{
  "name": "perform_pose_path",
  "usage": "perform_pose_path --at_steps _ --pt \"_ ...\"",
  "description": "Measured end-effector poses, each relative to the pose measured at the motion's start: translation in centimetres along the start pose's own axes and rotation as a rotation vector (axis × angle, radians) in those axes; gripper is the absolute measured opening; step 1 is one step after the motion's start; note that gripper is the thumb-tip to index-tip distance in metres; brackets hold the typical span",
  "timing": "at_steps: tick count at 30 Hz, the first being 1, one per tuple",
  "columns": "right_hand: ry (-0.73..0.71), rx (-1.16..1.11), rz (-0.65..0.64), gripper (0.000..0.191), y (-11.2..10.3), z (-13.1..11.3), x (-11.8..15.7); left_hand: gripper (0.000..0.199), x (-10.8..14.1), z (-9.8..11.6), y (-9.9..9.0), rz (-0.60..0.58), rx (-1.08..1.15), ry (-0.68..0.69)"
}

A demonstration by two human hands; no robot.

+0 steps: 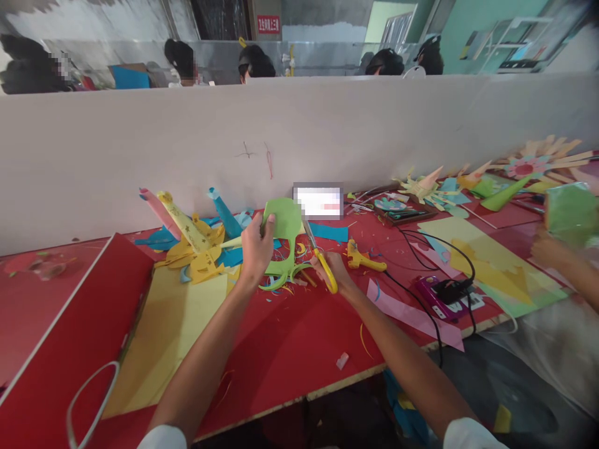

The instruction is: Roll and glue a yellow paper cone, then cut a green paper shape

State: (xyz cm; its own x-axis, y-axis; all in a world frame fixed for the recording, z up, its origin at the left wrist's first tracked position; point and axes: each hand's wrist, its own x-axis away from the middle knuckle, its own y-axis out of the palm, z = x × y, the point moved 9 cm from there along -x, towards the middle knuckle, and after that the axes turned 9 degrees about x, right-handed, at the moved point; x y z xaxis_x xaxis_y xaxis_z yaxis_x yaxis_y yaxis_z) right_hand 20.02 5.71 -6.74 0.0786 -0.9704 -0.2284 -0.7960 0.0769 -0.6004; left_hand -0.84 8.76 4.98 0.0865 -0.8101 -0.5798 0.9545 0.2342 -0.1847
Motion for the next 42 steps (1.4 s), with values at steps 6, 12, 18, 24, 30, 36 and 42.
perform_pose_path --at_steps 6,12,18,24,30,36,42 --pt "-0.019 0.008 -0.012 0.061 0.1 0.0 -0.1 0.043 -0.2 0.7 -0.5 0.015 0.017 0.035" --pt "-0.042 0.038 -0.010 0.060 0.1 0.2 -0.2 0.040 -0.4 0.8 -0.8 0.026 0.032 0.024" --pt "-0.047 0.094 0.008 0.058 0.3 0.4 -0.4 0.039 -0.5 0.9 -1.1 0.019 0.007 0.029" --pt "-0.058 0.130 -0.012 0.057 0.3 0.3 -0.4 0.043 -0.7 1.1 -1.4 0.030 -0.014 0.039" --pt "-0.056 0.142 -0.009 0.057 0.3 0.4 -0.4 0.043 -0.8 1.0 -1.7 0.038 -0.022 0.039" --pt "-0.025 0.091 -0.004 0.056 0.2 0.8 -0.4 0.046 -0.9 0.9 -1.9 0.038 -0.017 0.030" --pt "-0.010 -0.062 -0.019 0.057 0.9 1.6 -0.5 0.052 -1.3 1.0 -2.0 0.016 0.016 0.048"
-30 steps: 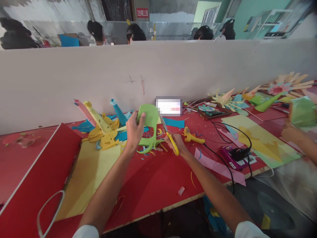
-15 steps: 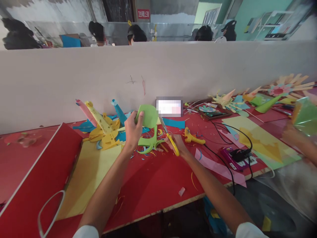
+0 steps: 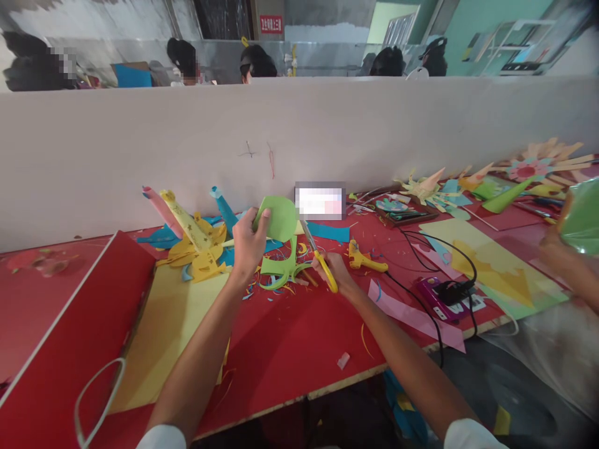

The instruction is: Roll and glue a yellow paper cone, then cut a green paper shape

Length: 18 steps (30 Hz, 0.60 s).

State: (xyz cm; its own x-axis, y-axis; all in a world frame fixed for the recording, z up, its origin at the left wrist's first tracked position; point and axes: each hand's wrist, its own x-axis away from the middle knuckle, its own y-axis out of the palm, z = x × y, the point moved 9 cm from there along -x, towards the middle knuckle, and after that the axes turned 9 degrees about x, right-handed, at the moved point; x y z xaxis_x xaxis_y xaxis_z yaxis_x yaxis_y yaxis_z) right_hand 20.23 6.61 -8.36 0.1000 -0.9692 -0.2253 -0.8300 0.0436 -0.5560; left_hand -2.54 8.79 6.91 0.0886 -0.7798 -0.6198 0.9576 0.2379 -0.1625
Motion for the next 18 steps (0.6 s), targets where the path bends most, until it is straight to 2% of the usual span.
perform_pose_path --at_steps 8,18 --pt "-0.052 -0.204 -0.199 0.076 2.8 -0.8 0.7 0.047 0.2 0.5 0.9 -0.083 -0.029 0.003" --pt "-0.063 -0.193 -0.141 0.079 2.0 -1.2 0.7 0.048 0.6 0.4 1.6 -0.099 -0.009 -0.011"
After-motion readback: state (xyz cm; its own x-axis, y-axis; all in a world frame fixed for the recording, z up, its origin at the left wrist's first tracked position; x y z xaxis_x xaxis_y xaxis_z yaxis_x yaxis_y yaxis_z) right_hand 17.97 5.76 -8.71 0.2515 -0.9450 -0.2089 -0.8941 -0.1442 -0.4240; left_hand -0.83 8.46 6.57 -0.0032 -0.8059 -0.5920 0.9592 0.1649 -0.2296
